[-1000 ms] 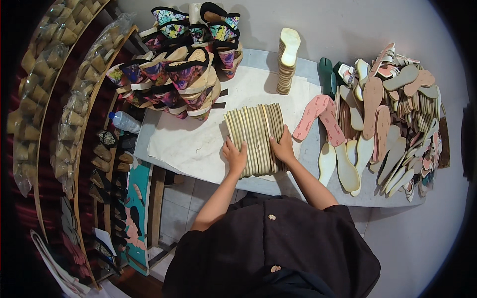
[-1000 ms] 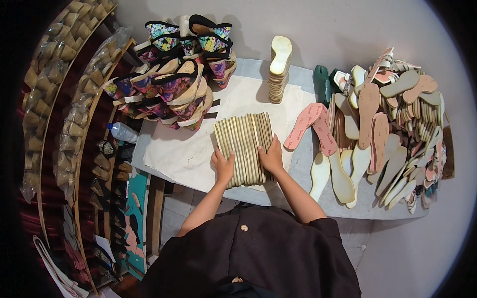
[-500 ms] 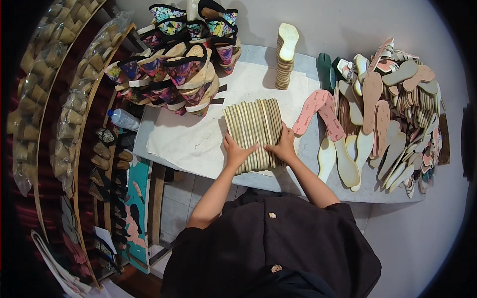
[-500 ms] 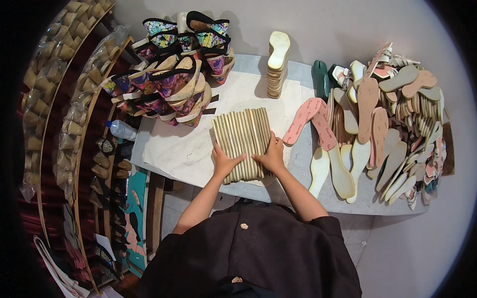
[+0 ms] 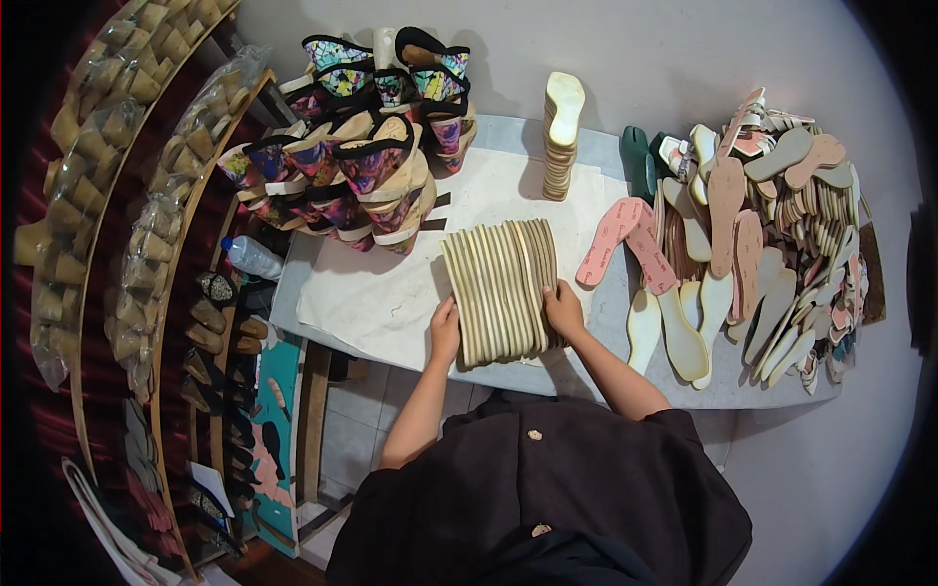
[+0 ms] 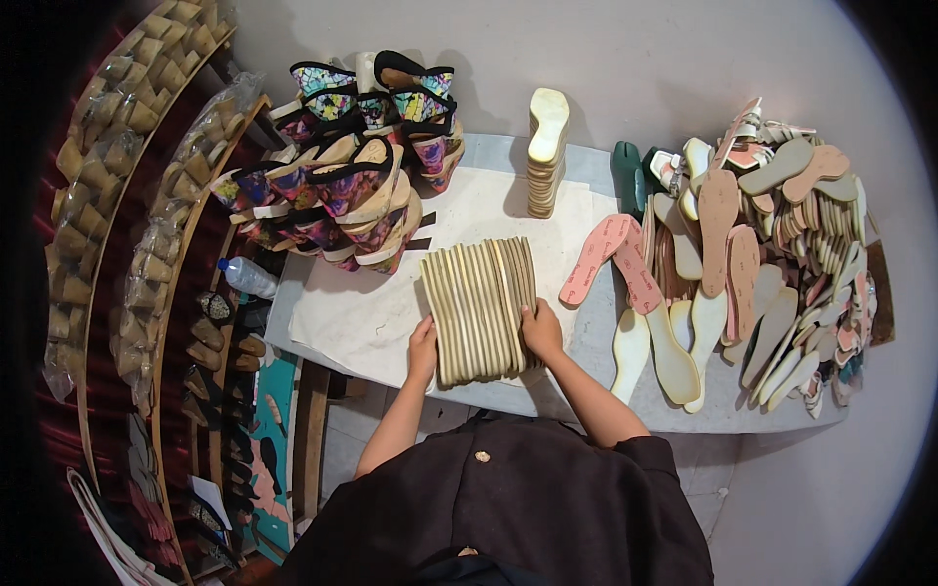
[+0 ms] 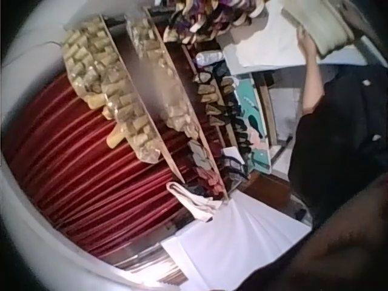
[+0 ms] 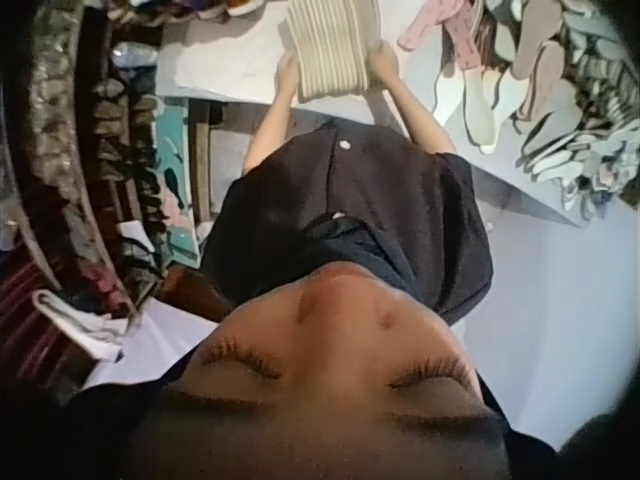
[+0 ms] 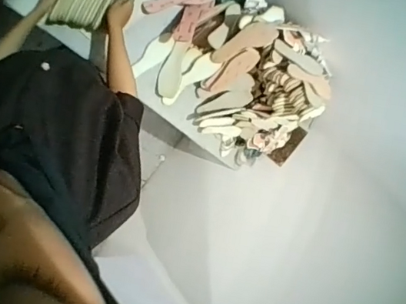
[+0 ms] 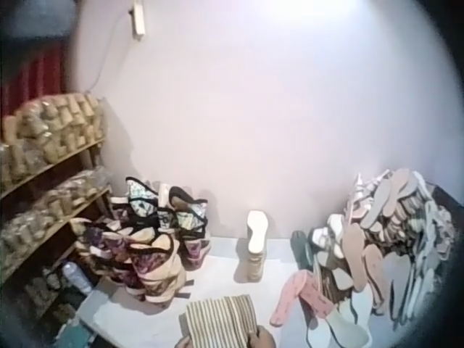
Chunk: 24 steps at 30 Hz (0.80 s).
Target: Organize and stack shoe insoles on a workbench in a shoe manufacturing facility.
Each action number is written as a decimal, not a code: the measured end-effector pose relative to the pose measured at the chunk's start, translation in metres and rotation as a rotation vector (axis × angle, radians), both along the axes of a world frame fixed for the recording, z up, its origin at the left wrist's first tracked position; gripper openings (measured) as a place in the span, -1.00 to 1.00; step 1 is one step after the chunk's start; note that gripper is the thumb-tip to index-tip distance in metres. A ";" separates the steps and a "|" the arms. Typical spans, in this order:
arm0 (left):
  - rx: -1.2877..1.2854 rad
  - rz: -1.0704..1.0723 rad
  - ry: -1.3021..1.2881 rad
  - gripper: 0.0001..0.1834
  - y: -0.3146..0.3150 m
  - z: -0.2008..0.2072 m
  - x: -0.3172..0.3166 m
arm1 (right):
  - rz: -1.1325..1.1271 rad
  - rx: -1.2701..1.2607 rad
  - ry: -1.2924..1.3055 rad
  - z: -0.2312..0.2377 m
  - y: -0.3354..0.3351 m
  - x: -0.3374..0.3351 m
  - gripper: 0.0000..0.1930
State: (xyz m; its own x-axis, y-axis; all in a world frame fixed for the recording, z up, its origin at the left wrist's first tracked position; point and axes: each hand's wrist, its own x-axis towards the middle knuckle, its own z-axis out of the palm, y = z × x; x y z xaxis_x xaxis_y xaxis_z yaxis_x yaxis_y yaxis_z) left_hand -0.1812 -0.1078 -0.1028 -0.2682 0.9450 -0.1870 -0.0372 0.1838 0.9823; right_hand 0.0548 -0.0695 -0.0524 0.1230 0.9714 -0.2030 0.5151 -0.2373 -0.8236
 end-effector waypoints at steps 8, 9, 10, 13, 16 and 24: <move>0.304 0.016 0.080 -0.58 0.014 0.124 0.005 | 0.156 -0.143 0.273 -0.045 0.011 -0.012 -0.64; 0.302 0.021 0.082 -0.58 0.016 0.128 0.010 | 0.161 -0.145 0.274 -0.047 0.013 -0.007 -0.64; 0.275 -0.017 0.021 -0.57 0.019 0.134 0.020 | 0.202 -0.144 0.021 -0.049 0.015 0.002 -0.63; 0.227 -0.035 -0.045 -0.57 0.023 0.133 0.043 | 0.177 -0.116 -0.382 -0.012 0.001 0.001 -0.64; 0.380 -0.071 0.367 -0.61 0.029 0.147 0.074 | -0.024 -0.038 -0.399 -0.003 -0.006 0.005 -0.67; 0.353 -0.190 0.999 -0.68 0.032 0.183 0.115 | -0.126 0.127 -0.039 -0.006 0.004 0.052 -0.63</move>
State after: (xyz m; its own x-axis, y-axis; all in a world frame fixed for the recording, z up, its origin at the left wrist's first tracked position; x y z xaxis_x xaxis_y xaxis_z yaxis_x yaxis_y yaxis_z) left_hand -0.0660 -0.0760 0.0797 0.0084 0.9449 0.3273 0.8110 -0.1979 0.5506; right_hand 0.1071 -0.0656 -0.0588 0.2512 0.9652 -0.0724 0.5202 -0.1977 -0.8309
